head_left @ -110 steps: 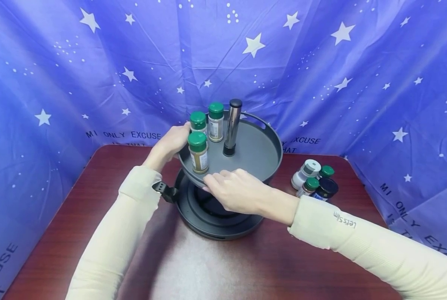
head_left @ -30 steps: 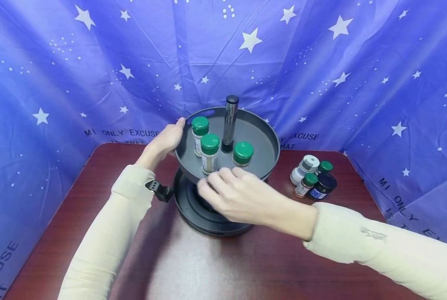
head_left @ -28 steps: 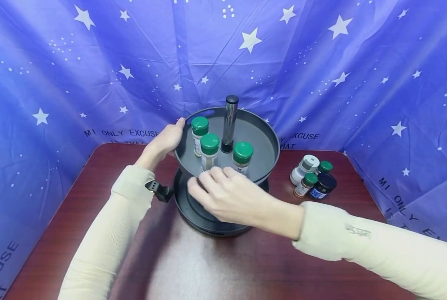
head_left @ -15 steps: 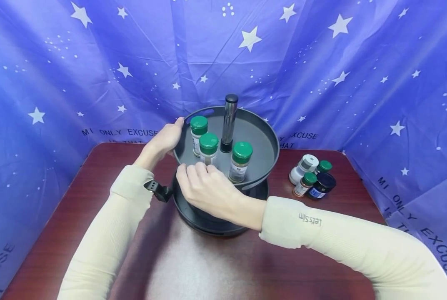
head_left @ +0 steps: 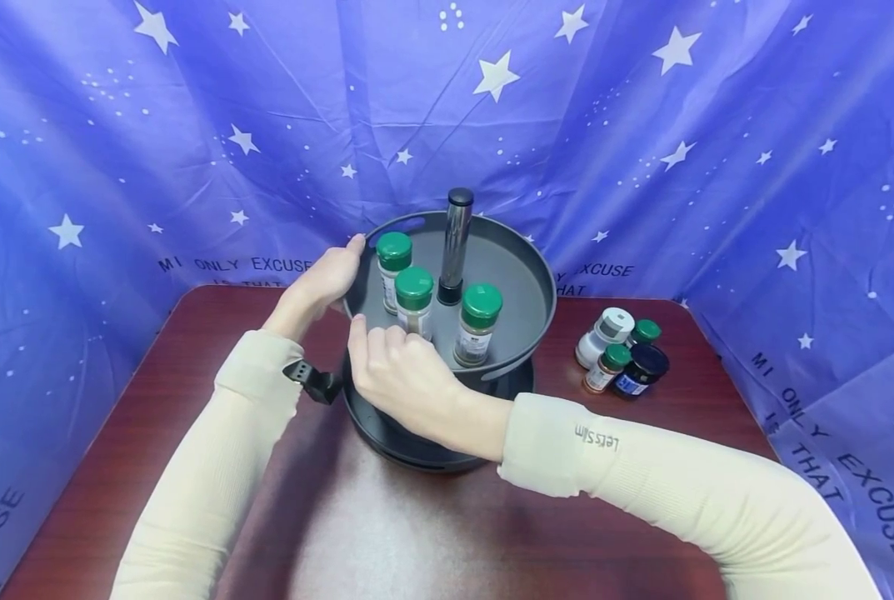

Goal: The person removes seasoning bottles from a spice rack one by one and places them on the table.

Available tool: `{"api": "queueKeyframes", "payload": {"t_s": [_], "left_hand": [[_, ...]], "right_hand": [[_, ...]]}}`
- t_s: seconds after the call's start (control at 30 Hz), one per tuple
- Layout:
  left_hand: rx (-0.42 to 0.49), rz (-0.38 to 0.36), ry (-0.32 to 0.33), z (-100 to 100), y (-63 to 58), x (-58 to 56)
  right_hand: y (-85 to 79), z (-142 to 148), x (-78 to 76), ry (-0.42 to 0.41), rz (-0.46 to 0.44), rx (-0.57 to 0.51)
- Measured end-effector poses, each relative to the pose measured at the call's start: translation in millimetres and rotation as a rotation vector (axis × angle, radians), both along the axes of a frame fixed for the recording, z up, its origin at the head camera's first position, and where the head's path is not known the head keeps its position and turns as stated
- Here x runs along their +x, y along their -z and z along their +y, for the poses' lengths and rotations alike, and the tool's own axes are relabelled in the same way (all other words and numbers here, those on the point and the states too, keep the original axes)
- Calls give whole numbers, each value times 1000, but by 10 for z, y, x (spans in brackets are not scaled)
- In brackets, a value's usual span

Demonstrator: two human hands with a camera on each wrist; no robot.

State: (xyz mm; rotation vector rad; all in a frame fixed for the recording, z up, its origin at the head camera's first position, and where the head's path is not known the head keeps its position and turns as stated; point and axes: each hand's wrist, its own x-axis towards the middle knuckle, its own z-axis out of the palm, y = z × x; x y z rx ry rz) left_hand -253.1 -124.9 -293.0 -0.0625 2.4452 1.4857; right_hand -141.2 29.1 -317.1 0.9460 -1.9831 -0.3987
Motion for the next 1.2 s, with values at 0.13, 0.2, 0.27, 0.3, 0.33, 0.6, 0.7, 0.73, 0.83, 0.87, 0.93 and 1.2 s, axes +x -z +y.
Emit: {"api": "queueKeyframes", "payload": {"t_s": [0.13, 0.2, 0.27, 0.3, 0.33, 0.6, 0.7, 0.73, 0.83, 0.87, 0.93, 1.2], "left_hand": [[48, -31, -2, -28, 6, -5], [79, -43, -6, -35, 14, -8], [103, -45, -10, -44, 29, -11], [112, -43, -14, -46, 35, -11], [119, -38, -17, -47, 40, -11], [118, -12, -36, -35, 32, -12], [100, 4, -41, -19, 25, -8], [96, 9, -40, -13, 23, -7], [85, 21, -33, 0, 27, -13], [84, 23, -34, 2, 23, -12], [85, 25, -35, 1, 22, -16], [100, 24, -52, -9, 8, -22]], "right_hand": [[-33, 25, 23, 10, -53, 2], [-45, 54, 30, 5, -89, 2], [-59, 89, 36, -12, -129, -2], [-59, 112, 32, -30, -146, -7], [-56, 137, 26, -52, -162, -13], [-61, 402, -36, -248, -250, -50], [-95, 505, -54, -301, -301, -45], [-102, 539, -61, -318, -318, -48], [-138, 640, -72, -364, -373, -50], [-146, 672, -76, -376, -385, -47], [-171, 728, -81, -391, -411, -43], [-263, 949, -112, -425, -502, -4]]}}
